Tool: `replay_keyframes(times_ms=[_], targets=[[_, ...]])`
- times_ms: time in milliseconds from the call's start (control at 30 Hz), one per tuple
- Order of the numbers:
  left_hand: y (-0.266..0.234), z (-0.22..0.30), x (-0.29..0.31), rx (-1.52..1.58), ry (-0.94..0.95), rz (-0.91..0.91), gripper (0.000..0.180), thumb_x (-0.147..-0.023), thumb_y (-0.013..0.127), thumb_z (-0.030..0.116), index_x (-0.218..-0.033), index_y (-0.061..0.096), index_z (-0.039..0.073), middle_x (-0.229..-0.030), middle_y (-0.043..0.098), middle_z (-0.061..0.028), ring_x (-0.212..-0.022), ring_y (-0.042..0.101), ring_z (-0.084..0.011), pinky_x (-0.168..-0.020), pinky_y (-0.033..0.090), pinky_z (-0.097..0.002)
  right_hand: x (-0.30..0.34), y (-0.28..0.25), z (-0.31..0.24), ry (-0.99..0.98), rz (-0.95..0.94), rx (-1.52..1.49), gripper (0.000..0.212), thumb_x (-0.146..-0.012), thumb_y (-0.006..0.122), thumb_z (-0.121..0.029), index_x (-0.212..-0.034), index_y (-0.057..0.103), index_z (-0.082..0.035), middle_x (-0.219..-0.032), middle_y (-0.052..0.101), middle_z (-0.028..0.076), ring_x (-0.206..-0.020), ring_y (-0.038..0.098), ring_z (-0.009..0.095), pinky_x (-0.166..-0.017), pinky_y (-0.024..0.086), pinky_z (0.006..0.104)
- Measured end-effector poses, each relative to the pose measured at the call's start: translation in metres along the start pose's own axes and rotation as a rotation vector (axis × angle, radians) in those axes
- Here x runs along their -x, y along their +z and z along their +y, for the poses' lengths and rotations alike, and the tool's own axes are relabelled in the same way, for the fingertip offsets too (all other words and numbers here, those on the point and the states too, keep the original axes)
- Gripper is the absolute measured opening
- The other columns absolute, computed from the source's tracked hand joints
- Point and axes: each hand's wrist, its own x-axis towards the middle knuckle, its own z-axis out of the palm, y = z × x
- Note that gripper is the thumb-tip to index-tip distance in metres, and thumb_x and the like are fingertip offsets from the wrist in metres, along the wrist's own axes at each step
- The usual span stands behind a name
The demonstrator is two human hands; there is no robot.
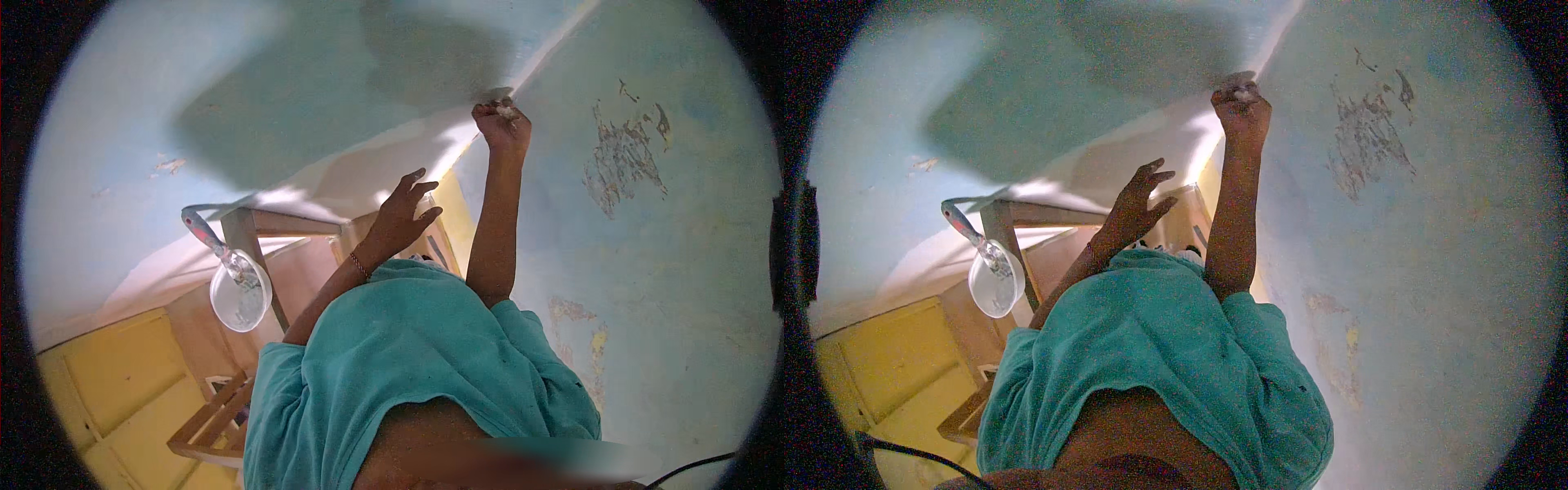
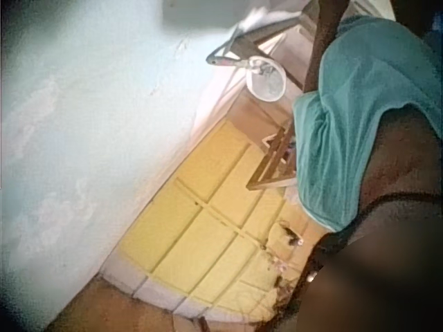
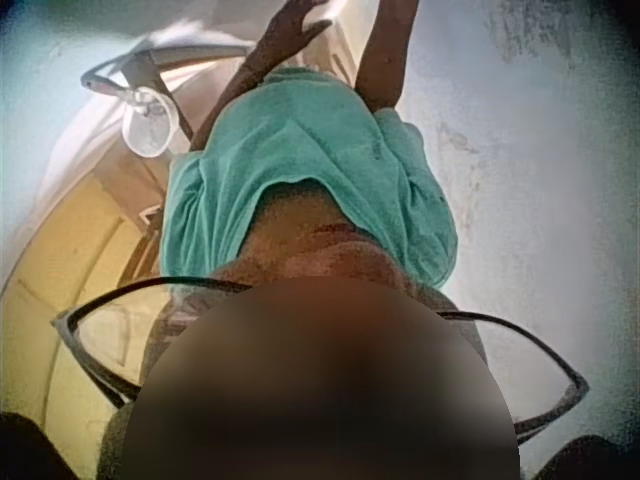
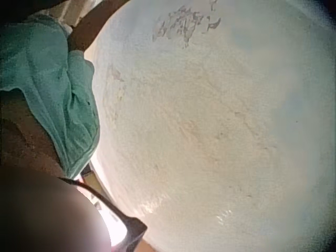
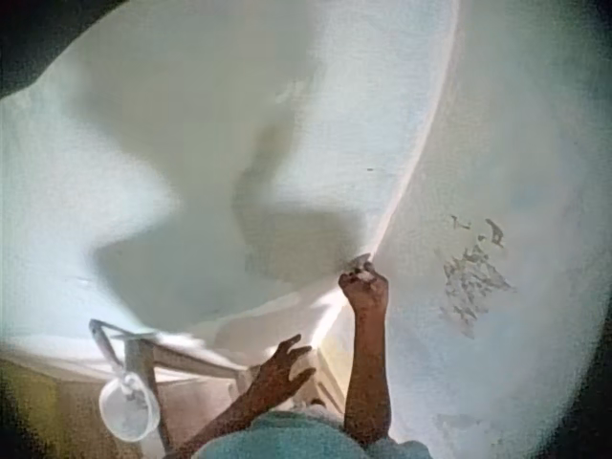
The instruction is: The person applies putty to the corner where a wall and ceiling meet, using a putty knife to scoop the putty from a bowl and spread it onto the surface.
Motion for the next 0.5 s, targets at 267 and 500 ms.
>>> replay_keyframes(times_ms=[267,500], targets=[[0.004,-0.002,0.006,0.075,-0.042,-0.012,0.04,-0.076,0.058,0.025,-0.111,0.047,0.008,-0.121,0.037,-0.0174,-0.108,0.042,-0.033,-0.087,0.039,-0.0395,0.04,0.0,-0.007,-0.002,-0.269,0.104,0.018,-0.078,0.043,-0.01,-0.096,0.049,-0.008,-0.072,0.048,0.004,-0.063,0.045,0.017,-0.062,0.033,0.0311],[0.011,-0.001,0.003,0.097,0.007,-0.021,0.04,-0.076,0.057,0.026,-0.111,0.047,0.008,-0.121,0.037,-0.0168,-0.108,0.042,-0.0327,-0.087,0.039,-0.0402,0.027,-0.034,0.0,0.1,0.002,0.111,0.004,-0.076,0.046,-0.008,-0.074,0.047,-0.005,-0.055,0.041,0.004,-0.047,0.036,0.015,-0.051,0.03,0.0319]])
